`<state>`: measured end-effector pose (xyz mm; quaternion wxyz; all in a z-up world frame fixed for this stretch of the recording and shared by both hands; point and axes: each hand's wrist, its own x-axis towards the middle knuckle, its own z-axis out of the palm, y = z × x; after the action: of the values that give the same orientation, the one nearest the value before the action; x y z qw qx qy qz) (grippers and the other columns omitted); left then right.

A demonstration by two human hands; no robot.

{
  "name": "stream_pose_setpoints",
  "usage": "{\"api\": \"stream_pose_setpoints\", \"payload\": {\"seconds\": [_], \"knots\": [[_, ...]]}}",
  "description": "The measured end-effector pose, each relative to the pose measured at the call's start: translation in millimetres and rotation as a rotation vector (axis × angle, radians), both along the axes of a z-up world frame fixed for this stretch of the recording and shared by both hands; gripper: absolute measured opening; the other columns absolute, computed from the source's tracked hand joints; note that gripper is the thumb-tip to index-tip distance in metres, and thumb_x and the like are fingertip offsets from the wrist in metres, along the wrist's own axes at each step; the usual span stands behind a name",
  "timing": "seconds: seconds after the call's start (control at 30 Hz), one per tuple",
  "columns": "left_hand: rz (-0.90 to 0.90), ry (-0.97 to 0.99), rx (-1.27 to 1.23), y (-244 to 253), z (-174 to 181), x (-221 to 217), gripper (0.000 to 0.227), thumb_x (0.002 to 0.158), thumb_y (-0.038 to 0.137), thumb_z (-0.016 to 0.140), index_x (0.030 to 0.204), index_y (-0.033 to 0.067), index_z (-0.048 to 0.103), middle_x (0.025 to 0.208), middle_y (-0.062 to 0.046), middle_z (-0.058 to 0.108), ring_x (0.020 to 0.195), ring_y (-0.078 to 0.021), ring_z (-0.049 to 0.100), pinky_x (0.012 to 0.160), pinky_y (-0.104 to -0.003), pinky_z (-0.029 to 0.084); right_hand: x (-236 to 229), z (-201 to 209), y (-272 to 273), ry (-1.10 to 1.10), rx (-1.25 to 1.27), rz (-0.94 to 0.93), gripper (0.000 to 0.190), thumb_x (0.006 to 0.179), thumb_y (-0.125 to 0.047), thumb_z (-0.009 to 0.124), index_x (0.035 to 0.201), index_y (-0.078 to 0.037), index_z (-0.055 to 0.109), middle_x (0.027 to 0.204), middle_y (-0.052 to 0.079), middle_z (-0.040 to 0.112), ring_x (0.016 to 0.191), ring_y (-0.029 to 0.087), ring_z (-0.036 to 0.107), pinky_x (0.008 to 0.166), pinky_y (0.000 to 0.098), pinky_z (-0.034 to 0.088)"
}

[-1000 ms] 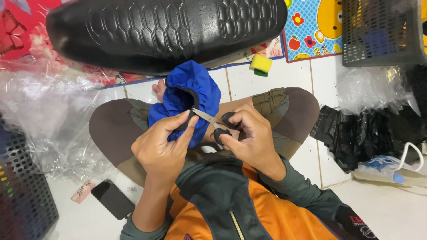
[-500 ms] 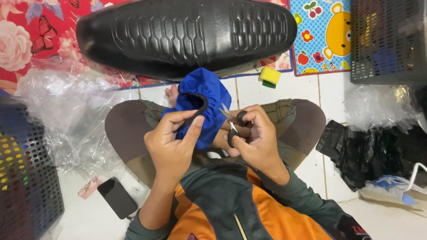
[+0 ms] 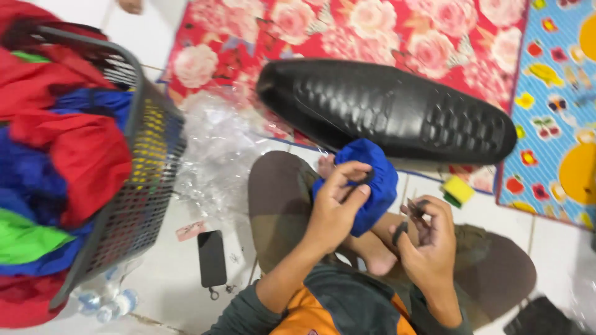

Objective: Using scissors to cut and trim a black strap from a blue fabric seat cover while sitting on the floor.

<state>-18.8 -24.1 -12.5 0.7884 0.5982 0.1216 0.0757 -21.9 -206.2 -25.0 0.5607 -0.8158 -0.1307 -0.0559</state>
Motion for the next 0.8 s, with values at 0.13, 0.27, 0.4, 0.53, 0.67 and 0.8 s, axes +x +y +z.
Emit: {"api": "stream_pose_setpoints", "payload": {"seconds": [0.13,0.27,0.4,0.53,0.67,0.8], "knots": [[-0.041,0.077,0.001,-1.0,16.4,-4.4,0.022,0.097,0.012,0.062,0.119,0.0131,0.067,0.12,-0.002,0.07,0.108,-0.0099,0.067,0.099,-0.022,0.051,3.9,0.9,0.2,0.037,0.034,0.024,0.04,0.085,0.01,0.067,0.119,0.002,0.047,0.13,0.017,0.045,0.114,0.025,0.058,0.101,0.0357,0.056],[-0.044,0.124,-0.011,0.0,21.4,-9.0,0.02,0.097,0.016,0.064,0.116,0.013,0.067,0.113,-0.002,0.068,0.089,-0.0061,0.067,0.087,-0.021,0.051,5.9,6.4,6.0,0.063,-0.003,0.021,0.044,0.083,0.009,0.068,0.122,0.002,0.048,0.129,0.016,0.045,0.113,0.024,0.057,0.1,0.0343,0.055],[-0.061,0.162,-0.061,-6.9,16.0,-12.5,0.016,0.096,0.014,0.068,0.111,0.0106,0.069,0.104,-0.001,0.072,0.097,-0.0092,0.07,0.092,-0.022,0.054,4.2,5.6,4.5,0.05,-0.027,0.035,0.046,0.082,0.007,0.069,0.122,0.002,0.048,0.132,0.017,0.044,0.118,0.025,0.056,0.101,0.0355,0.054],[-0.079,0.214,-0.083,-12.5,9.3,-14.3,0.012,0.092,0.013,0.073,0.104,0.0103,0.071,0.102,-0.001,0.075,0.096,-0.0084,0.071,0.092,-0.021,0.057,3.4,-1.3,1.0,-0.01,0.019,0.055,0.048,0.08,0.004,0.073,0.122,0.0,0.05,0.133,0.016,0.046,0.122,0.026,0.058,0.105,0.0372,0.054],[-0.139,0.205,-0.018,-10.1,18.1,-19.1,0.012,0.092,0.016,0.074,0.103,0.011,0.074,0.1,-0.002,0.077,0.097,-0.0098,0.073,0.093,-0.022,0.058,2.4,6.0,4.1,-0.014,0.003,0.052,0.045,0.082,-0.002,0.073,0.122,0.0,0.053,0.131,0.015,0.048,0.124,0.025,0.054,0.105,0.035,0.054],[-0.214,0.159,0.004,-11.3,15.4,-20.4,0.01,0.095,0.014,0.072,0.105,0.0118,0.074,0.095,0.0,0.075,0.09,-0.0051,0.071,0.085,-0.018,0.056,5.5,1.8,3.0,-0.095,0.053,0.109,0.042,0.08,-0.006,0.075,0.114,-0.001,0.05,0.143,0.02,0.048,0.139,0.029,0.05,0.106,0.0363,0.049]]}}
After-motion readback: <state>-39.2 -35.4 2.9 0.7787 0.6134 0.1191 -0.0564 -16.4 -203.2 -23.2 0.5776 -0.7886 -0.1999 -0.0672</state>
